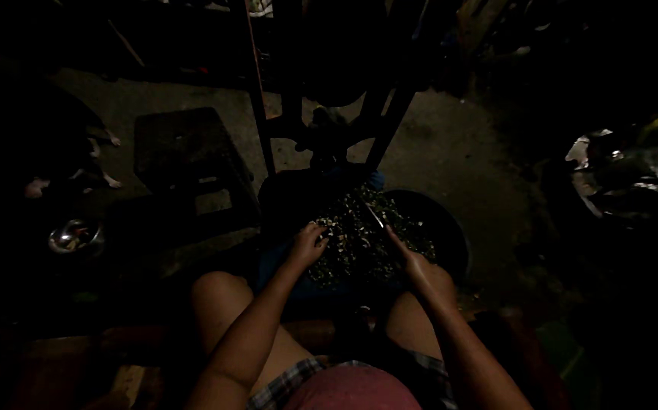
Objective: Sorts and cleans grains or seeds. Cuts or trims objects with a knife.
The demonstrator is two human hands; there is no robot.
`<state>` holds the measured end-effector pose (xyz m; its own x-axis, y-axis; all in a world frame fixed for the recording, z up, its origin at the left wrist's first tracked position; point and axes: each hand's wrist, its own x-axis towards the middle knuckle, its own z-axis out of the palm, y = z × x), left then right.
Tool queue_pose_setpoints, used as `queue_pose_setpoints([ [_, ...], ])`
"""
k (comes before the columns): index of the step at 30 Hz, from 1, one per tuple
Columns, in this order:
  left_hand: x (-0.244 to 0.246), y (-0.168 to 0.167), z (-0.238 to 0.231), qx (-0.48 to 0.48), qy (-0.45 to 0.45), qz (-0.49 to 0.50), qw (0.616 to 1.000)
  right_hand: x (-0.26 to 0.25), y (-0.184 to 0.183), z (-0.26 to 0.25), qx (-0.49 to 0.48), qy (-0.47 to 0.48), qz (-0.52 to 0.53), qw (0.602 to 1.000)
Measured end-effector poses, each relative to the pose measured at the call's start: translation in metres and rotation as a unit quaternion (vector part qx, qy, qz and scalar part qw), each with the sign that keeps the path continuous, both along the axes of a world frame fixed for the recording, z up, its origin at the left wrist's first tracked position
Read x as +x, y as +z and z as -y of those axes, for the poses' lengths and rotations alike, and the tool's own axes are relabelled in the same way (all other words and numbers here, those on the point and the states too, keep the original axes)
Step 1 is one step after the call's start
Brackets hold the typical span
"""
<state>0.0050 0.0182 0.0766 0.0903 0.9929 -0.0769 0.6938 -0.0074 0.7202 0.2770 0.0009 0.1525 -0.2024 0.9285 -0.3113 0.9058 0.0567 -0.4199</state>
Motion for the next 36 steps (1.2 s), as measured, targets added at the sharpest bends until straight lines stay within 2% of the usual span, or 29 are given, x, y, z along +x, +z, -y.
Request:
queue_pose_setpoints([
  [3, 0.000, 0.000, -0.001, 0.003, -0.003, -0.002, 1.000, 0.001, -0.017, 0.000, 0.024, -0.024, -0.018, 0.999],
  [6, 0.000, -0.003, -0.002, -0.002, -0.010, -0.016, 1.000, 0.002, -0.039, 0.001, -0.052, -0.030, 0.020, 0.998],
  [9, -0.001, -0.002, -0.002, -0.014, -0.013, -0.019, 1.000, 0.003, -0.020, -0.005, -0.062, -0.019, 0.026, 0.998],
  [13, -0.001, 0.001, -0.003, -0.020, -0.012, -0.007, 1.000, 0.001, -0.003, 0.000, 0.020, -0.036, -0.010, 0.999],
  [14, -0.001, 0.000, -0.003, -0.019, -0.014, -0.010, 1.000, -0.001, -0.007, 0.001, 0.023, -0.042, -0.006, 0.999],
  [17, 0.000, -0.004, -0.005, -0.020, -0.018, -0.014, 1.000, 0.001, -0.037, 0.001, -0.052, -0.046, 0.014, 0.998],
  [20, 0.000, -0.002, -0.004, -0.018, -0.020, -0.015, 1.000, 0.002, -0.027, -0.004, -0.067, -0.035, 0.012, 0.997],
  [25, -0.001, 0.000, -0.002, -0.013, -0.018, -0.008, 1.000, 0.002, -0.010, -0.002, 0.018, -0.055, -0.020, 0.998],
  [29, 0.000, -0.002, -0.001, -0.022, -0.022, -0.016, 0.999, -0.002, -0.039, 0.005, -0.052, -0.053, -0.005, 0.997],
  [31, 0.000, 0.000, -0.002, -0.026, -0.024, -0.019, 0.999, 0.000, -0.031, -0.001, -0.065, -0.044, 0.009, 0.997],
  [34, -0.001, 0.000, 0.001, -0.021, -0.024, -0.018, 0.999, 0.005, -0.010, -0.004, -0.010, -0.060, -0.006, 0.998],
  [36, -0.001, -0.001, 0.000, -0.012, -0.024, -0.012, 1.000, 0.008, -0.008, -0.006, 0.046, -0.076, -0.035, 0.995],
])
